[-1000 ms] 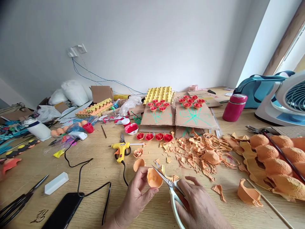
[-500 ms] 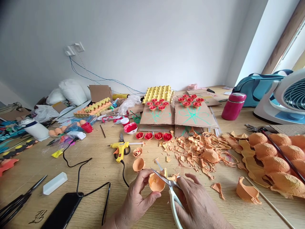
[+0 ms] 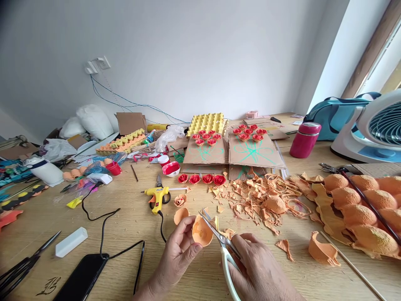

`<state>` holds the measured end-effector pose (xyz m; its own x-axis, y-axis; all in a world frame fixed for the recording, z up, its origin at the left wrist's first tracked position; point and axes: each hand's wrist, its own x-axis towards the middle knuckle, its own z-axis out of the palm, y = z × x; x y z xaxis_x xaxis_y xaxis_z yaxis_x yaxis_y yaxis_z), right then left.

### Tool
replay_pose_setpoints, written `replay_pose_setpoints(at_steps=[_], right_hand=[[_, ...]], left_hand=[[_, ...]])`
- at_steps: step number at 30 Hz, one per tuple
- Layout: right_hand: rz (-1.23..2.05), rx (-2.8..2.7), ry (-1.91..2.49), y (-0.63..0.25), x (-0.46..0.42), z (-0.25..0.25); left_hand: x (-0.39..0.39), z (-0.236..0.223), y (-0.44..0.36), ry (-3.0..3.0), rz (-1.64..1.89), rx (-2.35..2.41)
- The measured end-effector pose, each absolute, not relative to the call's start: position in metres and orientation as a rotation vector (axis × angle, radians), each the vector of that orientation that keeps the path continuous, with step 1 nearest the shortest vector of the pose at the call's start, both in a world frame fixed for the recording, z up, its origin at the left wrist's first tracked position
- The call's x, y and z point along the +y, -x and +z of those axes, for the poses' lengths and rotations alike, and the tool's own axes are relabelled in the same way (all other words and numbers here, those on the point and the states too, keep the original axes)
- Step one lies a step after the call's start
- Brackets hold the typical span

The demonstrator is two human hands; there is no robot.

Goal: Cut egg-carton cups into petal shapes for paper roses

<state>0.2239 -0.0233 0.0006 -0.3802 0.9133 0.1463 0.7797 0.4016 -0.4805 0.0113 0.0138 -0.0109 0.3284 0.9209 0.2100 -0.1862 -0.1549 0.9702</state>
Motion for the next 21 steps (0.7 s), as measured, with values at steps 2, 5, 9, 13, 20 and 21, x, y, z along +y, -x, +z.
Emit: replay_pose_setpoints(at_steps=[2, 5, 9, 13, 20, 21], right_hand=[[0.493, -2.269, 1.466, -0.2235, -0.0231, 0.0009], [0.494, -2.267, 1.478, -0.2235, -0.0223, -0.0018], [0.482, -2.266, 1.472, -0.2235, -0.0220, -0.0048], [0.497, -2.220, 1.437, -0.2231, -0.0231, -0.0025], [0.524, -2.210, 1.481, -0.2221, -0.0220, -0.0056], [0.539, -2.205, 1.487, -0.2220, -0.0218, -0.0061]], left_hand=[[0.0138, -0.0110, -0.0119, -1.340, 1.151, 0.727], [0.0132, -0.0146, -0.0125, -1.360, 1.180, 0.705], [0.0115, -0.0166, -0.0125, -1.497, 1.208, 0.712], [0.0096, -0.0119, -0.0121, -1.700, 1.213, 0.779], [0.0100, -0.0151, -0.0118, -1.611, 1.214, 0.806], [0.0103, -0.0151, -0.0118, -1.560, 1.199, 0.791]])
